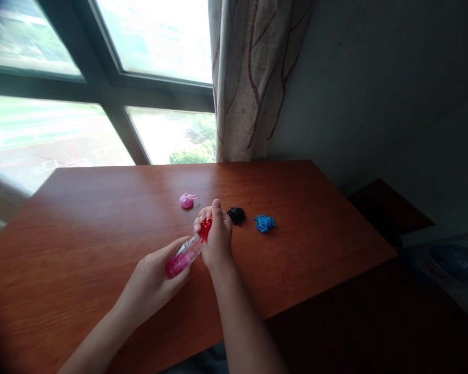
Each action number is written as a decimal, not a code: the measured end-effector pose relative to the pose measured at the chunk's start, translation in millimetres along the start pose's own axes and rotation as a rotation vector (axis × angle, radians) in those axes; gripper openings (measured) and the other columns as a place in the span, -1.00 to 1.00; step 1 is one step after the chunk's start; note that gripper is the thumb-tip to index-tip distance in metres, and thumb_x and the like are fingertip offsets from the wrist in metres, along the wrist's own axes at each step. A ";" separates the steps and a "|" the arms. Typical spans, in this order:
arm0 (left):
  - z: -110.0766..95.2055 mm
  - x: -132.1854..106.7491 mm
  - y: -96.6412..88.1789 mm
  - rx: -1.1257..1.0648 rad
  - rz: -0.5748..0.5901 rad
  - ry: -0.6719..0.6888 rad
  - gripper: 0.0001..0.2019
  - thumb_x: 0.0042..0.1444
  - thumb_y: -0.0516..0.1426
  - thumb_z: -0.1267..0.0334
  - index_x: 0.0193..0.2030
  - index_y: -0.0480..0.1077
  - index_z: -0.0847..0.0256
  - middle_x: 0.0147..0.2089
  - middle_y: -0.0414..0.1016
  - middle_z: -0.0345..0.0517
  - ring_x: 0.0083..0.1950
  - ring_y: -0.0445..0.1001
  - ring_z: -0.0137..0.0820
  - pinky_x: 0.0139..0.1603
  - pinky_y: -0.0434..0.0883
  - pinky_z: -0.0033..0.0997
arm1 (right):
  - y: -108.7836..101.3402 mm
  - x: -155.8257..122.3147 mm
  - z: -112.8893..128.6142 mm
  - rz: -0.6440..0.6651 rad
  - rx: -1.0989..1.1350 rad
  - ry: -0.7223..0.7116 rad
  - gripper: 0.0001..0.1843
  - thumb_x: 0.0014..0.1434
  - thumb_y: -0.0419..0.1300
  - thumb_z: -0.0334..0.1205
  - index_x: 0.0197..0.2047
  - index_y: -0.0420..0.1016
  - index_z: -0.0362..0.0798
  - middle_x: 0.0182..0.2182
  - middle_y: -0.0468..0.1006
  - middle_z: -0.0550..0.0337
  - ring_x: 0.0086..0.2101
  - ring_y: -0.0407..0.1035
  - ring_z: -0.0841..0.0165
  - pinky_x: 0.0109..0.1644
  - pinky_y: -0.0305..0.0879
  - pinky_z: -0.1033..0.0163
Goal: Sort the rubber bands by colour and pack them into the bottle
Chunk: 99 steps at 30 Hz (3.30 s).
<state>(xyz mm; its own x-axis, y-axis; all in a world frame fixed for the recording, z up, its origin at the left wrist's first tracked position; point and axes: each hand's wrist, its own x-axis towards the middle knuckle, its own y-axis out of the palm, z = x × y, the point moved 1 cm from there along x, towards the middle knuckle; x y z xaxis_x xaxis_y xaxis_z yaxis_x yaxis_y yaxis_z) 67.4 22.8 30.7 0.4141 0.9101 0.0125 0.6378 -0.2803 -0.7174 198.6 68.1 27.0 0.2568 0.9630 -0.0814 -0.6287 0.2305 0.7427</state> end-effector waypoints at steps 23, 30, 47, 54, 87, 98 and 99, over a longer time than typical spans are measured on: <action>1.7 -1.9 -1.2 -0.141 -0.009 0.113 -0.55 0.16 0.06 0.31 0.22 0.28 0.15 0.11 0.52 -0.05 0.06 0.51 -0.23 0.07 0.38 -0.35 | -4.3 -1.2 2.4 0.148 0.206 0.146 -0.74 0.24 0.20 -0.11 -0.42 0.41 -0.07 -0.50 0.40 0.32 -0.55 0.24 0.55 -0.53 0.13 0.48; 3.4 -1.8 -0.8 -0.171 0.012 0.092 -0.57 0.21 0.07 0.22 0.22 0.23 0.19 0.08 0.51 0.00 -0.01 0.52 -0.24 0.02 0.39 -0.33 | -6.5 0.6 9.2 0.175 0.213 0.130 -0.55 0.25 0.15 0.07 -0.54 0.33 -0.06 -0.55 0.33 0.30 -0.56 0.23 0.51 -0.55 0.15 0.46; 2.9 -0.3 -2.3 -0.281 -0.093 0.039 -0.60 0.21 0.14 0.12 0.13 0.40 0.26 0.03 0.57 0.04 -0.03 0.54 -0.22 0.02 0.43 -0.32 | -3.6 -1.3 8.1 0.102 0.136 0.074 -0.80 -0.05 0.21 -0.42 -0.32 0.60 -0.06 -0.46 0.45 0.27 -0.47 0.29 0.52 -0.44 0.26 0.45; 4.8 -1.1 -1.1 -0.304 -0.109 0.048 -0.62 0.22 0.14 0.12 0.12 0.41 0.22 0.03 0.57 -0.01 -0.03 0.55 -0.25 0.01 0.43 -0.34 | -5.0 -1.9 4.8 0.125 0.108 0.032 -0.70 -0.21 0.12 -0.49 -0.43 0.57 0.00 -0.51 0.45 0.32 -0.49 0.29 0.51 -0.41 0.23 0.42; -2.9 -1.9 -9.0 -0.353 0.008 0.078 -0.64 0.21 0.13 0.17 0.10 0.46 0.23 -0.07 0.61 -0.08 -0.13 0.55 -0.26 -0.06 0.44 -0.39 | -8.4 0.9 13.2 0.045 0.042 -0.004 -0.71 0.04 0.39 -0.03 -0.38 0.46 -0.04 -0.54 0.38 0.37 -0.61 0.17 0.60 -0.66 -0.02 0.52; -1.4 -1.6 -6.6 -0.394 -0.047 0.058 -0.64 0.20 0.16 0.19 0.11 0.45 0.23 0.00 0.60 -0.08 -0.06 0.56 -0.27 -0.02 0.44 -0.41 | -0.8 -6.9 11.8 0.172 0.065 0.065 -0.88 0.05 0.20 -0.25 -0.32 0.54 -0.04 -0.53 0.43 0.28 -0.54 0.26 0.50 -0.50 0.16 0.42; -1.2 -1.6 -6.1 -0.404 -0.049 0.051 -0.64 0.20 0.16 0.18 0.11 0.44 0.23 0.00 0.60 -0.08 -0.06 0.56 -0.27 -0.03 0.44 -0.41 | -0.3 -7.2 11.7 0.173 0.075 0.074 -0.86 0.01 0.18 -0.28 -0.33 0.54 -0.04 -0.52 0.44 0.28 -0.53 0.26 0.49 -0.49 0.16 0.41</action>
<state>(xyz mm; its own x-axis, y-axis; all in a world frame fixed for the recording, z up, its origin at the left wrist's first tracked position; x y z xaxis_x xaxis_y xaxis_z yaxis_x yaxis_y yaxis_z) 63.6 22.7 35.9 0.4020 0.9120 0.0820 0.8573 -0.3434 -0.3836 205.5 59.5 35.1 0.0938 0.9956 0.0051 -0.6020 0.0527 0.7967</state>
